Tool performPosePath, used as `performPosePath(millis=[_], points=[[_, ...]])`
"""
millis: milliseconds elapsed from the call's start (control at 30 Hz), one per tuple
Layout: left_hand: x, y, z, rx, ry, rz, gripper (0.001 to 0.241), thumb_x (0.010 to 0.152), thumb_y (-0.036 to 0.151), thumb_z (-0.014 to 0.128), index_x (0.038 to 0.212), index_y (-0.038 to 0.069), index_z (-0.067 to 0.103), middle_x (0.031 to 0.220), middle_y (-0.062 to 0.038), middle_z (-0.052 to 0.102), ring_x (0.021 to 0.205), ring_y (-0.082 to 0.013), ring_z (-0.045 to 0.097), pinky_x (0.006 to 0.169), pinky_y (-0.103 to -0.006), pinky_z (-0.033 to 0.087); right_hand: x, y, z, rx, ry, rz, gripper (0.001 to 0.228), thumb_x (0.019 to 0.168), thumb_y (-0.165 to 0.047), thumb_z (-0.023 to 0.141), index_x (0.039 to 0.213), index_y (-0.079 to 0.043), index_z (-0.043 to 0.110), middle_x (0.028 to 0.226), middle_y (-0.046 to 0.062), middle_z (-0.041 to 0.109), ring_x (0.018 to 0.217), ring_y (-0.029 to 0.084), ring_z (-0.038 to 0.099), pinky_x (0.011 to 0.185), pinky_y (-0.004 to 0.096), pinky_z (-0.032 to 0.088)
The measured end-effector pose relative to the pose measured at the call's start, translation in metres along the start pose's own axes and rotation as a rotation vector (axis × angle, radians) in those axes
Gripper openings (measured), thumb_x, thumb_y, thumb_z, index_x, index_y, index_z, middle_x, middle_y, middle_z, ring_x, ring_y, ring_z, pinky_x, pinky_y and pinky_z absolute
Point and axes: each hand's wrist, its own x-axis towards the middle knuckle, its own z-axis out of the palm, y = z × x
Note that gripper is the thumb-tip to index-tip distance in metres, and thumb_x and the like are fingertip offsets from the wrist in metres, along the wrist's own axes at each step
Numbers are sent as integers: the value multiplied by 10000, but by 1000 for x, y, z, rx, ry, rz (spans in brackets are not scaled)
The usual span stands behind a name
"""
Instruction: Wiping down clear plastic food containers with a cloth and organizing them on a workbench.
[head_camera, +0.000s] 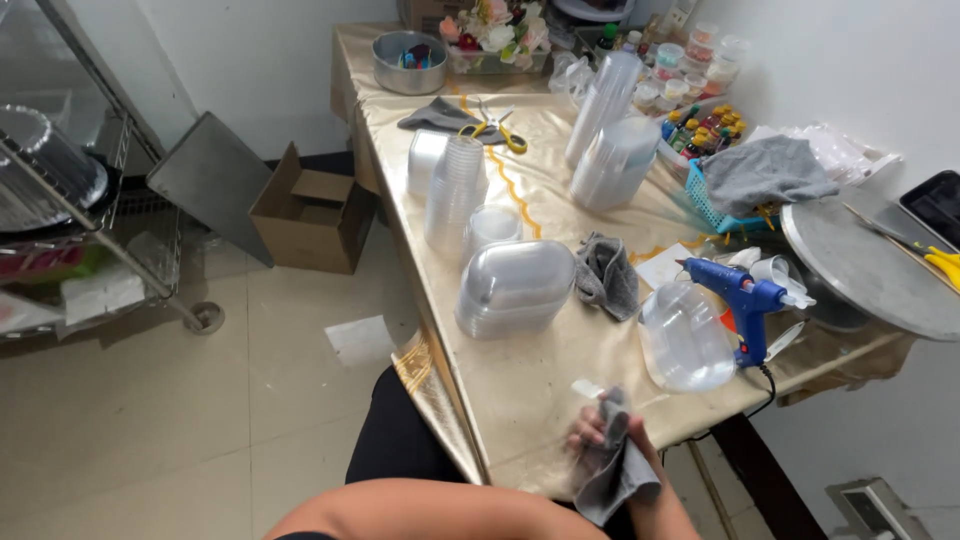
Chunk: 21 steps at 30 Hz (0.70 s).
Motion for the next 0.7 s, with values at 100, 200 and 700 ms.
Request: performPosePath(millis=[100, 200, 700], points=[[-72, 169, 18, -25, -8, -3, 255, 1091, 194, 538, 1173, -35, 615, 1028, -73, 676, 1062, -126, 576, 981, -311, 478, -5, 8, 1, -34, 5, -270, 563, 868, -440, 791, 1298, -181, 538, 907, -1, 436, 832, 147, 482, 934, 397, 421], [-142, 232, 33, -346, 406, -50, 297, 1135, 241, 593, 1169, -41, 683, 1054, -64, 716, 1049, -165, 646, 1002, -321, 502, -6, 9, 5, -185, 84, -372, 555, 860, -469, 794, 1253, -172, 539, 848, -12, 434, 758, 140, 460, 788, 349, 409], [-143, 224, 14, -557, 485, 3, 271, 1109, 227, 610, 1254, 5, 667, 1146, -16, 705, 1079, -86, 634, 995, -276, 495, 33, 29, 158, -1657, -40, 44, 309, 944, -311, 679, 813, -34, 638, 666, 105, 610, 613, 247, 593, 578, 344, 476]])
